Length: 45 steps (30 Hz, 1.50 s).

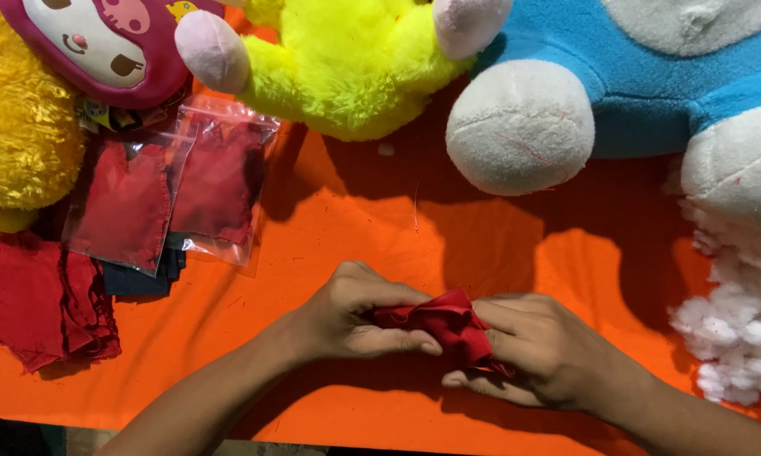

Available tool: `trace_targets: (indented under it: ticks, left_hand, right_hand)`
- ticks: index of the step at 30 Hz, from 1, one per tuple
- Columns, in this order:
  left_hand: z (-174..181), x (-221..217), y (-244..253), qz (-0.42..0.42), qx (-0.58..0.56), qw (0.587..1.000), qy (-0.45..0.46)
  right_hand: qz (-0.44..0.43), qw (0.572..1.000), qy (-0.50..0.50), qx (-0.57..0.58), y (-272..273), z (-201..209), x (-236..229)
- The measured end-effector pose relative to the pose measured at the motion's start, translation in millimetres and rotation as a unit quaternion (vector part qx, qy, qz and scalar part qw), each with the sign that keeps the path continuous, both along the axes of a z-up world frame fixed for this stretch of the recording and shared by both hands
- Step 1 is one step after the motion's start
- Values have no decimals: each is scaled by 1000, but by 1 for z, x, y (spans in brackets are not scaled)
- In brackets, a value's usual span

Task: Stuffing a small red fabric component with white polyester fiberfill by hand.

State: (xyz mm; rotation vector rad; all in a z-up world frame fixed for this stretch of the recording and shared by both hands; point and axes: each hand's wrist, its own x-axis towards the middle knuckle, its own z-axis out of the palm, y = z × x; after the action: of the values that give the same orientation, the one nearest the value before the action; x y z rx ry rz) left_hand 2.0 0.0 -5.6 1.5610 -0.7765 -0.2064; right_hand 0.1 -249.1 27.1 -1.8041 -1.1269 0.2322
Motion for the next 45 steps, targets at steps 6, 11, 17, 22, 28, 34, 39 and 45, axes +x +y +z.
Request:
trace_targets:
  ticks: [6,11,17,22,28,34,39,45]
  left_hand:
    - [3,2,0,-35,10,999,-1]
    - [9,3,-1,-33,-1,999,8]
    - [8,4,-3,-58,-19,998,-28]
    - [7,1,-1,-64,-7,997,-42]
    - [2,-5,1,-13,58,989,-138]
    - [-7,-9,1,27,34,972,-229]
    - [-7,-11,0,25,45,970,-240]
    - [-2,-12,-5,42,67,966,-248]
  right_hand:
    - [3,1000,-6,-11,-2,-3,-2]
    - [-9,999,-36,7,-1,-2,-3]
    - [21,999,-23,-18,-4,-13,-8]
    - [25,998,-8,-49,-1,-13,-11]
    - [19,999,-3,-37,10,2,-6]
    - [3,997,-56,44,2,-8,-9]
    - [43,999,7,20,3,-14,-16]
    - [50,998,33,-14,8,-7,-15]
